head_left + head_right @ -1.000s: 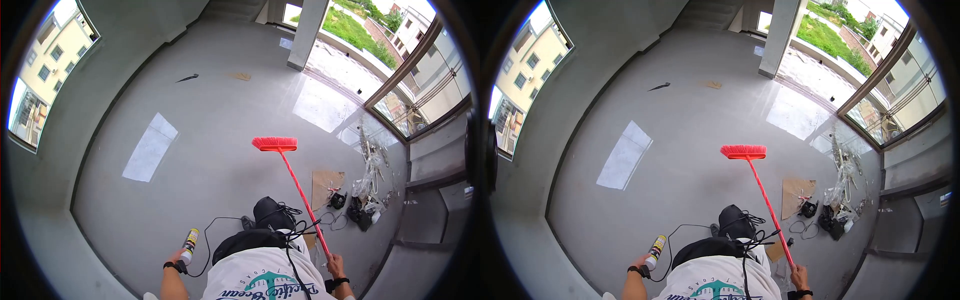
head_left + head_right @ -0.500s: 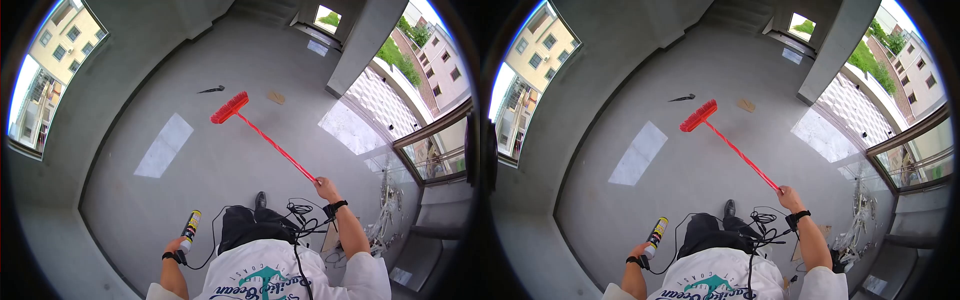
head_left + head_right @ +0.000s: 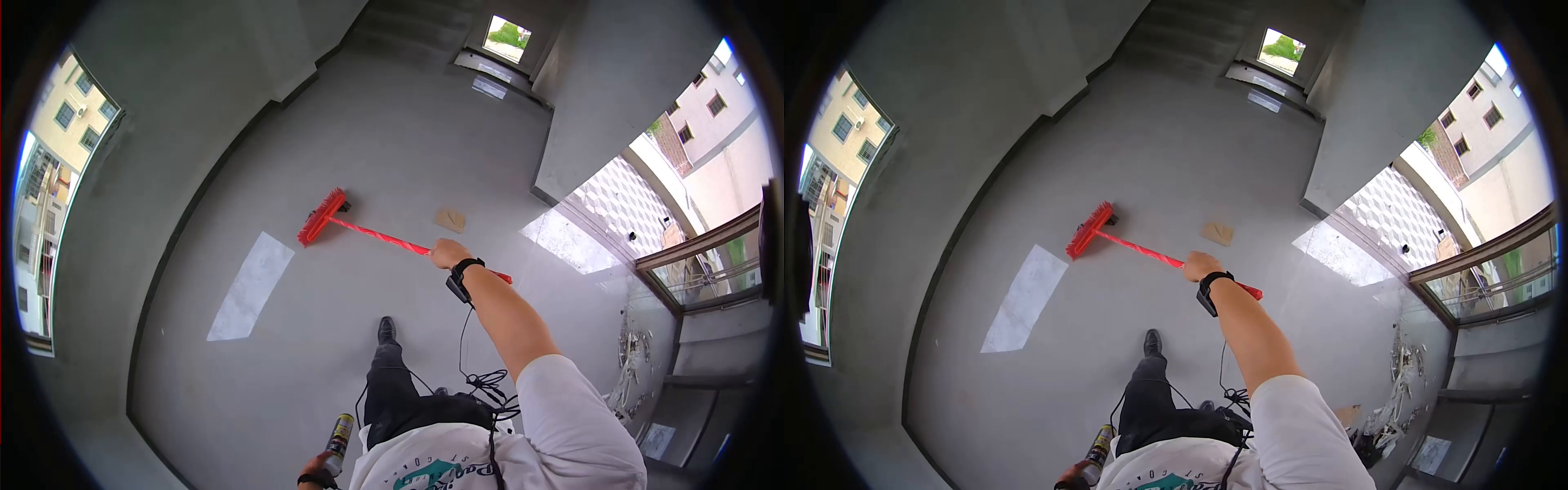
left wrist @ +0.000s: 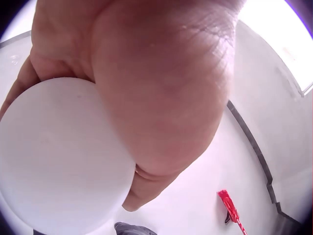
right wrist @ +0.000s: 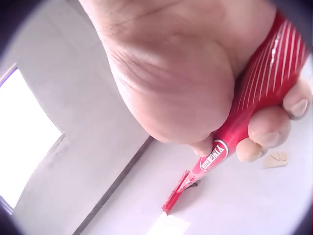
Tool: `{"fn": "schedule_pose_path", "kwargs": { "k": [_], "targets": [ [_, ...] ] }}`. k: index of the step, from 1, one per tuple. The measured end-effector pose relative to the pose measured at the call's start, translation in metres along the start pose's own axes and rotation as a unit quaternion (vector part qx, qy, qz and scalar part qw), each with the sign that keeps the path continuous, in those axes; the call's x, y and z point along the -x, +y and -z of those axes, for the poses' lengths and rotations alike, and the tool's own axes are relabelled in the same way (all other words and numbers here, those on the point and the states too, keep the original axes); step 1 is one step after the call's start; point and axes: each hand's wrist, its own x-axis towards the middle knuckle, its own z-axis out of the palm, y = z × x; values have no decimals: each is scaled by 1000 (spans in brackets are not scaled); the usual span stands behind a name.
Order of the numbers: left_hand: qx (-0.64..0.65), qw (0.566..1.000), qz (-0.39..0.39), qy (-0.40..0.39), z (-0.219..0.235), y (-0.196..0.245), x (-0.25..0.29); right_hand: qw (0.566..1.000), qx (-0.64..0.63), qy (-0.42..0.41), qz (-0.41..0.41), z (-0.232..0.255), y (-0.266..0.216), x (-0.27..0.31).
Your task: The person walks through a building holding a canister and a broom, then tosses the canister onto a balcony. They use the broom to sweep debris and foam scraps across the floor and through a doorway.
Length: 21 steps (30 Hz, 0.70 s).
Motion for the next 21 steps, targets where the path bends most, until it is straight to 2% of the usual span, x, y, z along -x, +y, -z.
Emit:
{"fn": "schedule_pose_path", "kwargs": {
  "k": [2,3,5,8,11,14,16,18,21],
  "targets": [
    [-54,998,-12,-22,23,44,-19,999,24,-21,-31,31,5,-24],
    [-92,995,-21,-18,26,72,-17,997,38,-36,-51,42,21,-30],
    [-72,997,-19,6,24,128,-10,995,48,-30,-76,65,61,-29],
    [-97,994,-39,-6,12,211,1,990,13,-29,-140,102,118,14],
    [-170,982,-79,27,-32,290,28,982,-2,-20,-186,129,186,66],
    [-229,966,-117,32,-62,337,19,988,23,43,-145,135,277,115],
    [-230,965,-124,29,-93,356,30,976,30,35,-213,159,304,152],
    [-287,948,-139,22,-127,368,42,960,59,41,-269,173,347,179],
    [-322,937,-135,25,-180,372,57,938,59,53,-338,194,397,216]
  ]
}}
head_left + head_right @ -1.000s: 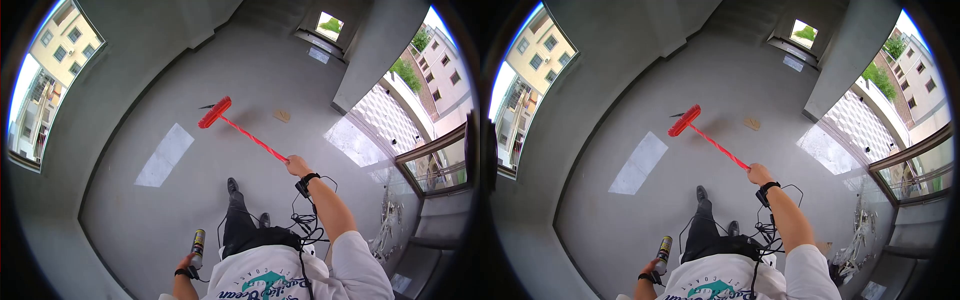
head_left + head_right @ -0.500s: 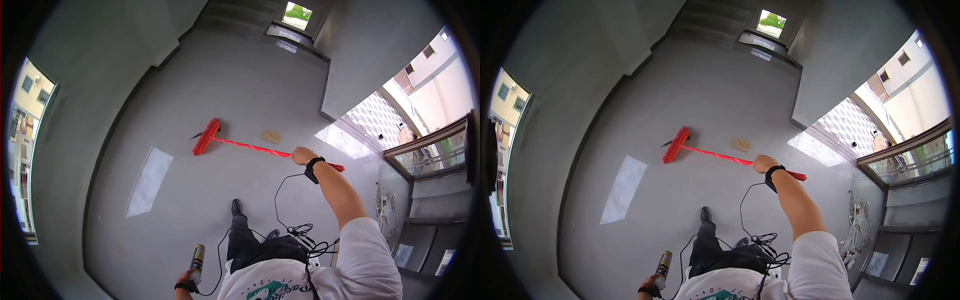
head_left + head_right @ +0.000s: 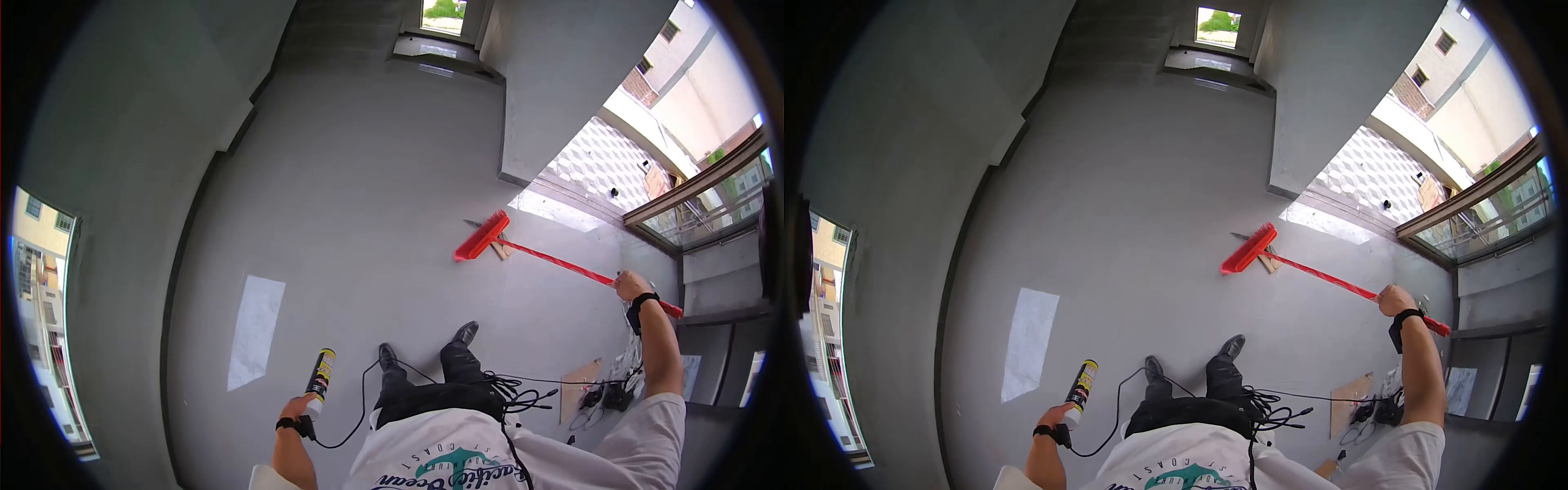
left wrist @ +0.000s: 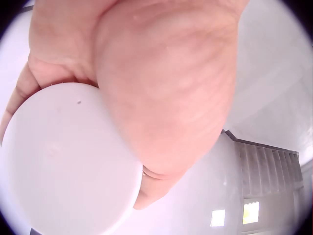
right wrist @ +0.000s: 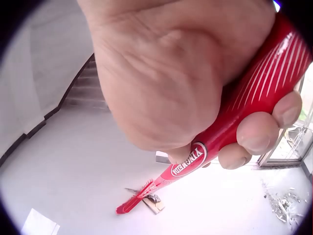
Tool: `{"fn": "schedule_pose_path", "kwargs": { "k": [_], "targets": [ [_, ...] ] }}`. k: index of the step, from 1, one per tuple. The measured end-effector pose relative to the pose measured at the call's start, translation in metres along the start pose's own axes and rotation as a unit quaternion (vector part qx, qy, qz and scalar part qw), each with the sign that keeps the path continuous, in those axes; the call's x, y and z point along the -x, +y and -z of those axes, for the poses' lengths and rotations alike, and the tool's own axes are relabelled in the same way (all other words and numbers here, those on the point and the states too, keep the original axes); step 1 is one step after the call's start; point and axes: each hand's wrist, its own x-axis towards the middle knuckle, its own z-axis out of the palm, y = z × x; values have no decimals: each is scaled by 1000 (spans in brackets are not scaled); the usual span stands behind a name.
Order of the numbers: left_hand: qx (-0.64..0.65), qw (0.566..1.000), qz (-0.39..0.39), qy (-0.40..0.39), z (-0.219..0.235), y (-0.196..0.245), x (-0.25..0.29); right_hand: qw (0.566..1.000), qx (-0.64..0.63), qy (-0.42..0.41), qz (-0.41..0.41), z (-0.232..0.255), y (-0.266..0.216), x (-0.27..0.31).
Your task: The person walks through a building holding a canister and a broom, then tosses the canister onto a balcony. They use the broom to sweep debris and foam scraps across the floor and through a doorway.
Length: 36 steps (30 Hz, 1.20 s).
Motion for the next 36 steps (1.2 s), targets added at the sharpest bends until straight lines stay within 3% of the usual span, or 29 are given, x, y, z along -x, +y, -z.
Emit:
{"fn": "schedule_pose_path", "kwargs": {
  "k": [3,5,10,13,16,19,20,22,26,27,32,36],
  "targets": [
    [-12,1000,9,-21,-39,25,33,998,4,43,-53,-14,69,-15],
    [-25,1000,9,8,-72,48,55,995,-41,69,-60,-33,103,-13],
    [-49,996,57,-40,-120,68,49,956,-250,101,-120,-183,185,68],
    [-102,992,59,-39,-160,96,78,892,-403,94,-181,-284,183,160],
    [-139,986,76,-54,-197,133,81,847,-477,27,-231,-355,148,251],
    [-239,967,89,9,-260,194,137,822,-477,-19,-312,-375,110,317],
    [-253,963,95,-3,-265,199,144,817,-480,-22,-318,-377,116,329],
    [-288,952,100,8,-291,246,141,827,-452,-102,-317,-388,97,317],
    [-298,952,70,3,-331,334,130,844,-425,-127,-301,-379,108,260],
    [-318,946,57,15,-349,337,150,844,-425,-133,-299,-374,130,249],
    [-331,943,34,23,-440,458,154,839,-429,-99,-320,-328,138,98],
    [-327,944,13,29,-491,509,171,876,-408,-56,-249,-289,161,-52]
  ]
}}
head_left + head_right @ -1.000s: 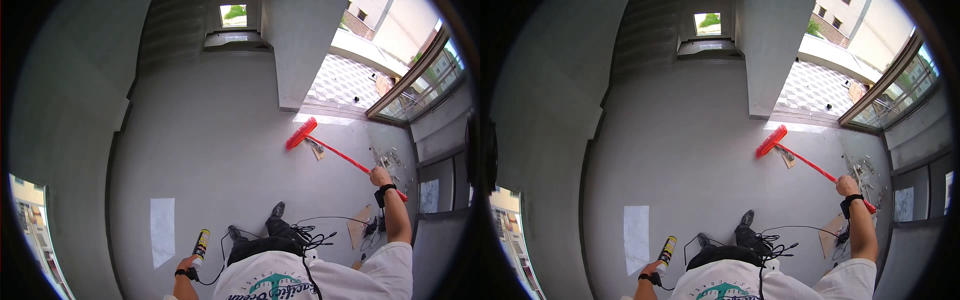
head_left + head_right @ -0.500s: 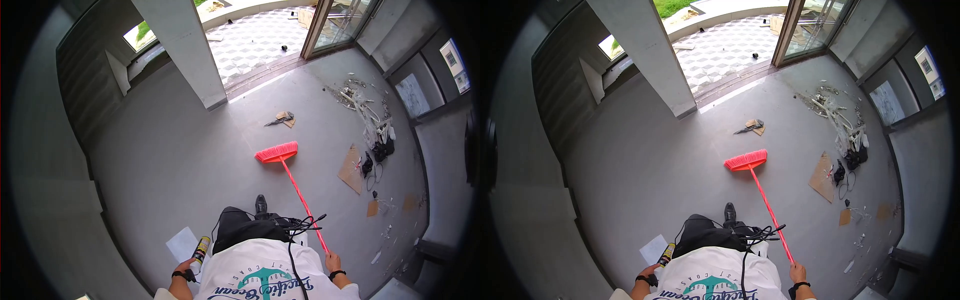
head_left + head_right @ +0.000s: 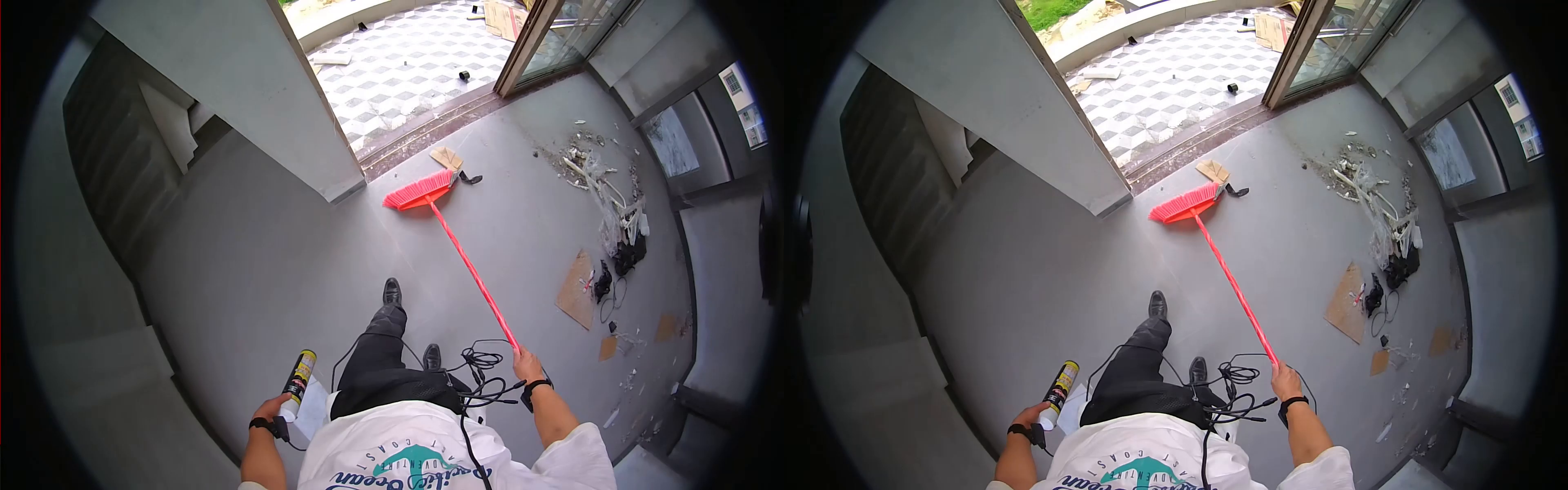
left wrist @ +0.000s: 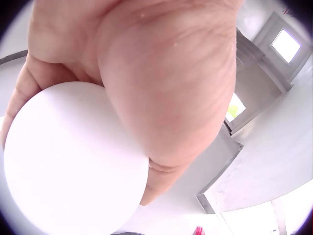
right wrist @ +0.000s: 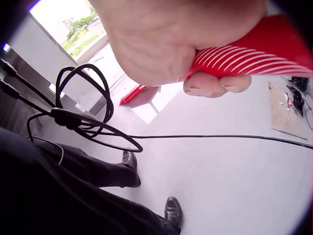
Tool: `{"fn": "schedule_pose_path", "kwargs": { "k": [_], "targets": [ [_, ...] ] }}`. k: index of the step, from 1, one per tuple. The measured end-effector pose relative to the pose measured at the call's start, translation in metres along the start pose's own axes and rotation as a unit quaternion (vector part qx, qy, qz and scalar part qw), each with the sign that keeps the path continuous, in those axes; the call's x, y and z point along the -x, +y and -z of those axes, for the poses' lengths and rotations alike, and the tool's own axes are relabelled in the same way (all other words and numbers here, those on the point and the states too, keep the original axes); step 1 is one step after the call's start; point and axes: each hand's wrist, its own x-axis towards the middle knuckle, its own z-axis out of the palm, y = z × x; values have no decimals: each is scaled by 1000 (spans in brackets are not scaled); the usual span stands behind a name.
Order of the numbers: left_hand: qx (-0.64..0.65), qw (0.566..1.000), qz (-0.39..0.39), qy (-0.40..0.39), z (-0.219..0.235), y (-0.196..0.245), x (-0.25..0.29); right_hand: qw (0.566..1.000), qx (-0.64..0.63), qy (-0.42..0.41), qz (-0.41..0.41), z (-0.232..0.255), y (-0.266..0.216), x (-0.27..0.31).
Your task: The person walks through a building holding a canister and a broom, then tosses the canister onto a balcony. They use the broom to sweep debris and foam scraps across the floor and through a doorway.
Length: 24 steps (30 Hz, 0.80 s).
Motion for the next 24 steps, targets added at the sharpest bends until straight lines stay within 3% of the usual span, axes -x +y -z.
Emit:
{"fn": "schedule_pose_path", "kwargs": {
  "k": [4,7,9,10,13,14,19,20,22,24],
  "targets": [
    [-17,1000,-4,0,25,61,-10,997,-39,68,30,48,-127,-145],
    [-39,999,-6,-8,30,83,-6,982,-173,77,-12,79,-180,-196],
    [-85,996,-10,3,23,108,2,943,-305,-42,-129,105,-230,-204],
    [-100,995,2,11,18,122,9,941,-308,-41,-132,104,-233,-204],
    [-143,990,-5,22,12,152,2,964,-259,57,-39,102,-222,-212],
    [-127,992,-5,17,8,160,4,979,-178,95,1,110,-207,-192],
    [-133,991,-8,-21,-18,194,-5,971,-211,96,-51,113,-109,-30],
    [-148,988,-7,-31,-25,201,-4,974,-199,55,-96,110,-93,8],
    [-167,985,-9,-38,-42,216,3,969,-201,49,-136,90,-60,78],
    [-233,973,4,-6,-64,227,17,965,-185,26,-183,69,-23,131]
  ]
}}
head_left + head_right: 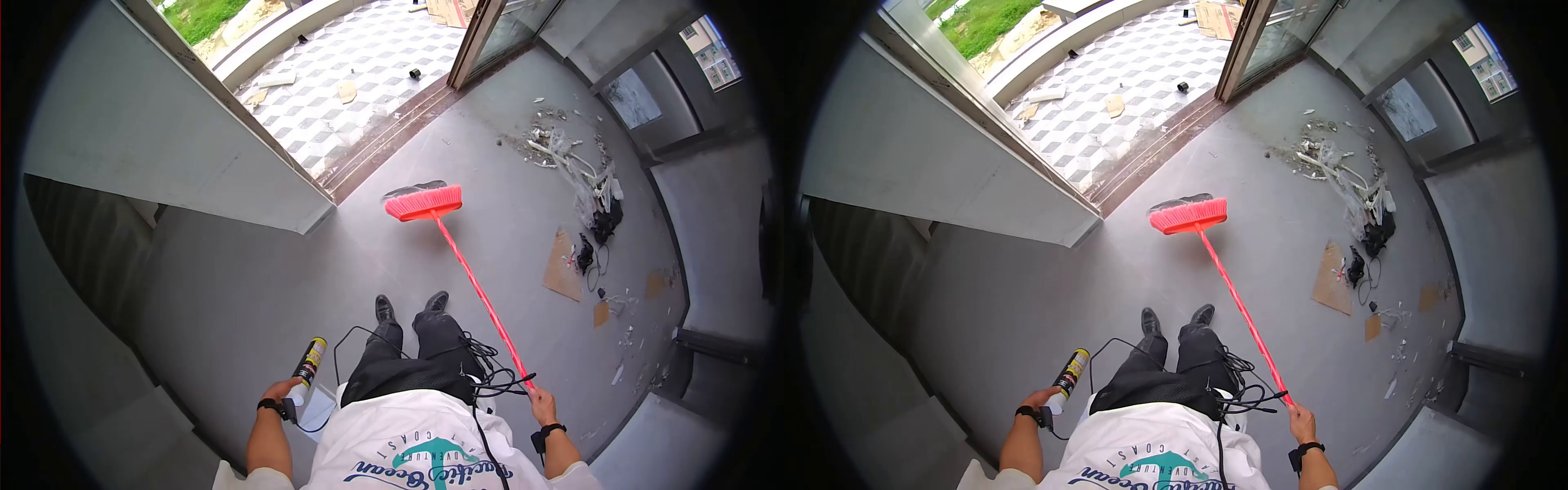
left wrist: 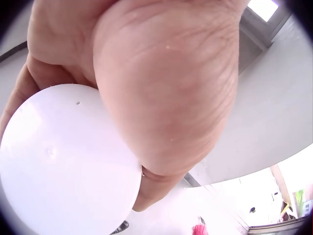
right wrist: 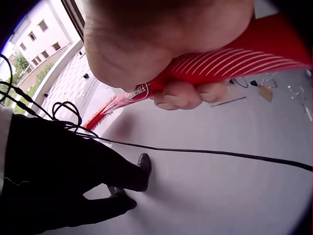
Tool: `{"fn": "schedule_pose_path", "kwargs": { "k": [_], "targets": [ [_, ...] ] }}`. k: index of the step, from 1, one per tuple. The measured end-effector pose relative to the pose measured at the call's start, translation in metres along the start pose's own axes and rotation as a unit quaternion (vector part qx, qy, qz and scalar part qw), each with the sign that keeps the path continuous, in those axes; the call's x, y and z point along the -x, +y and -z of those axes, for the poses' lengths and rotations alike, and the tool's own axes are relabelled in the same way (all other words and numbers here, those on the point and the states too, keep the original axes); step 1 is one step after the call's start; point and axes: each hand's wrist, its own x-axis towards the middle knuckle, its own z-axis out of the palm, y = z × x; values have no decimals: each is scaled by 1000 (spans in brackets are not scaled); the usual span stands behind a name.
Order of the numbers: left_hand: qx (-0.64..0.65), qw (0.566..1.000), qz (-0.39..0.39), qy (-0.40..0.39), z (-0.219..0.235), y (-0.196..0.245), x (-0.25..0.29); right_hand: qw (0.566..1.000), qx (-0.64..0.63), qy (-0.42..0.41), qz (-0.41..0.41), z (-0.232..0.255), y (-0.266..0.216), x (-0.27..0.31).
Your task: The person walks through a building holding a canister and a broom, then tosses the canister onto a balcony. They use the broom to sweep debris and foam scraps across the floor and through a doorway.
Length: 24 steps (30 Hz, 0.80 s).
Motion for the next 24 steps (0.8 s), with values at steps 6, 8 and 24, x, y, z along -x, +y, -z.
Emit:
{"fn": "schedule_pose_path", "kwargs": {
  "k": [6,8,24],
  "targets": [
    [-110,994,8,16,-8,38,1,994,84,-41,-48,8,30,-29],
    [-129,991,-5,20,-13,56,10,995,73,-48,-44,18,26,-56],
    [-216,947,-207,118,-103,315,155,995,-36,-9,93,35,-249,-419]
  ]
}}
